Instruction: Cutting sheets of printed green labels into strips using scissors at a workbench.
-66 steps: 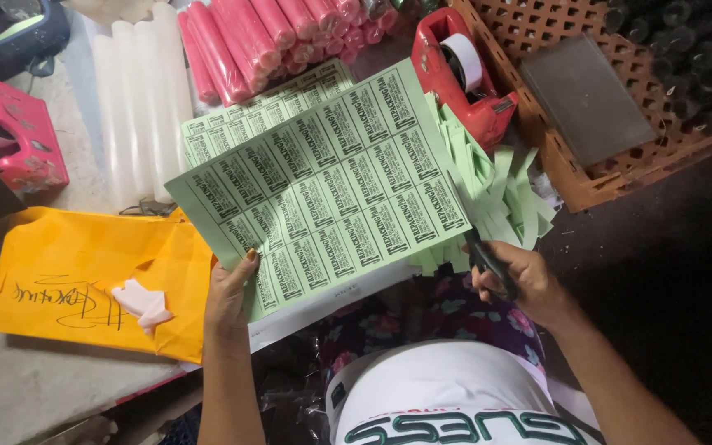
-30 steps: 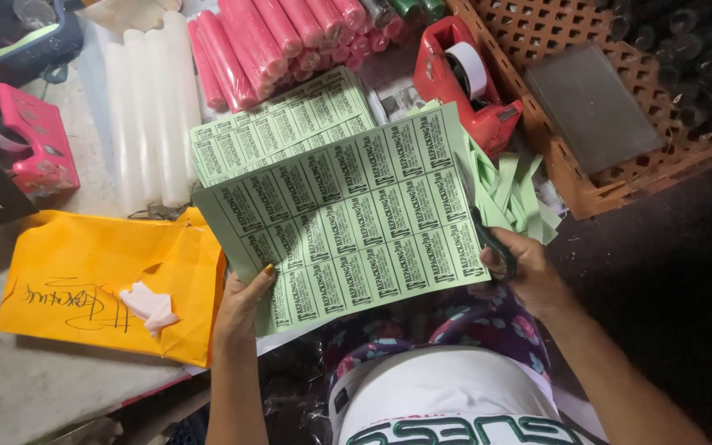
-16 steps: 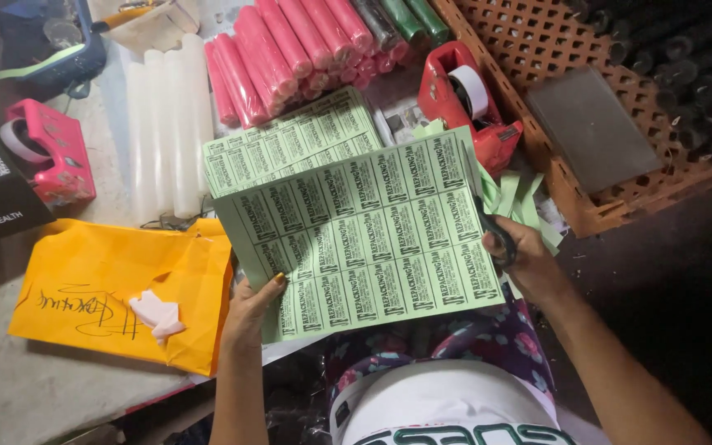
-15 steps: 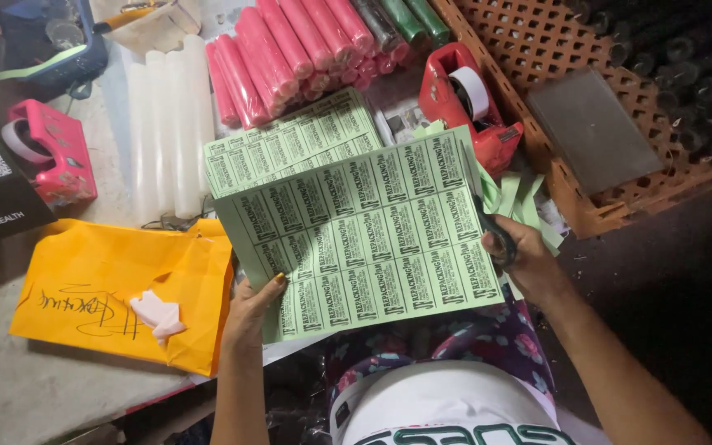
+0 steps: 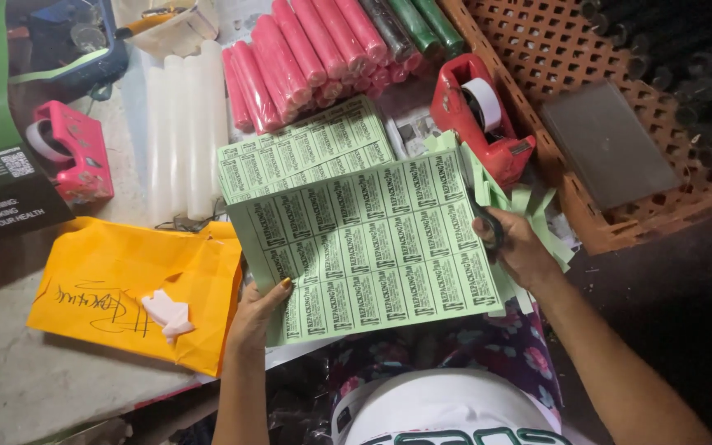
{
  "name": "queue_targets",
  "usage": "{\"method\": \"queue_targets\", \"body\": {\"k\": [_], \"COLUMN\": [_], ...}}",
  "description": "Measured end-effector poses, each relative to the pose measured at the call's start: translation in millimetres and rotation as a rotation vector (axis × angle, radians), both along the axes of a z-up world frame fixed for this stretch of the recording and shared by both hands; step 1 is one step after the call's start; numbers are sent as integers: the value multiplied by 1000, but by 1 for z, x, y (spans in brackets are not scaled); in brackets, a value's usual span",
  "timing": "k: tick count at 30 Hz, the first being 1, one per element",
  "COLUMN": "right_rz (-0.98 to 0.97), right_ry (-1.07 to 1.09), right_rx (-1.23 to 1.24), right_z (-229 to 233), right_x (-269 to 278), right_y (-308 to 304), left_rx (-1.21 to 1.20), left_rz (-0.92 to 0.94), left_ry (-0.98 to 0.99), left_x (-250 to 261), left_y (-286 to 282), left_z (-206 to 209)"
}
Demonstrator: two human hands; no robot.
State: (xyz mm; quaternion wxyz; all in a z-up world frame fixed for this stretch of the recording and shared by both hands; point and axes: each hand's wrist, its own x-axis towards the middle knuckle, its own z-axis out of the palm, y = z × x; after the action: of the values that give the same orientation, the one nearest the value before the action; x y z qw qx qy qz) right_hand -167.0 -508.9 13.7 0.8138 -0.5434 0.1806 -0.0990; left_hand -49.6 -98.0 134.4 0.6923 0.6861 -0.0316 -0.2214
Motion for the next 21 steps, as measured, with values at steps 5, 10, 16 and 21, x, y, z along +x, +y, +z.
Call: {"method": "queue_targets", "body": {"k": [5, 10, 16, 21], "right_rz": [-22, -84, -146, -38], "right_ry": [35, 56, -23, -233], "right_rx": [-57, -134, -846, -1157], "right_z": [47, 61, 137, 207], "right_x": [19, 20, 19, 60], "right_y": [11, 13, 5, 31], "left_rx": [-1, 41, 19, 88], "left_rz": [63, 113, -96, -392], "left_ry": [105, 151, -79, -382], "left_x": [15, 30, 46, 69], "left_y": [-5, 13, 3, 1], "left_z": [-23, -79, -1, 32]}}
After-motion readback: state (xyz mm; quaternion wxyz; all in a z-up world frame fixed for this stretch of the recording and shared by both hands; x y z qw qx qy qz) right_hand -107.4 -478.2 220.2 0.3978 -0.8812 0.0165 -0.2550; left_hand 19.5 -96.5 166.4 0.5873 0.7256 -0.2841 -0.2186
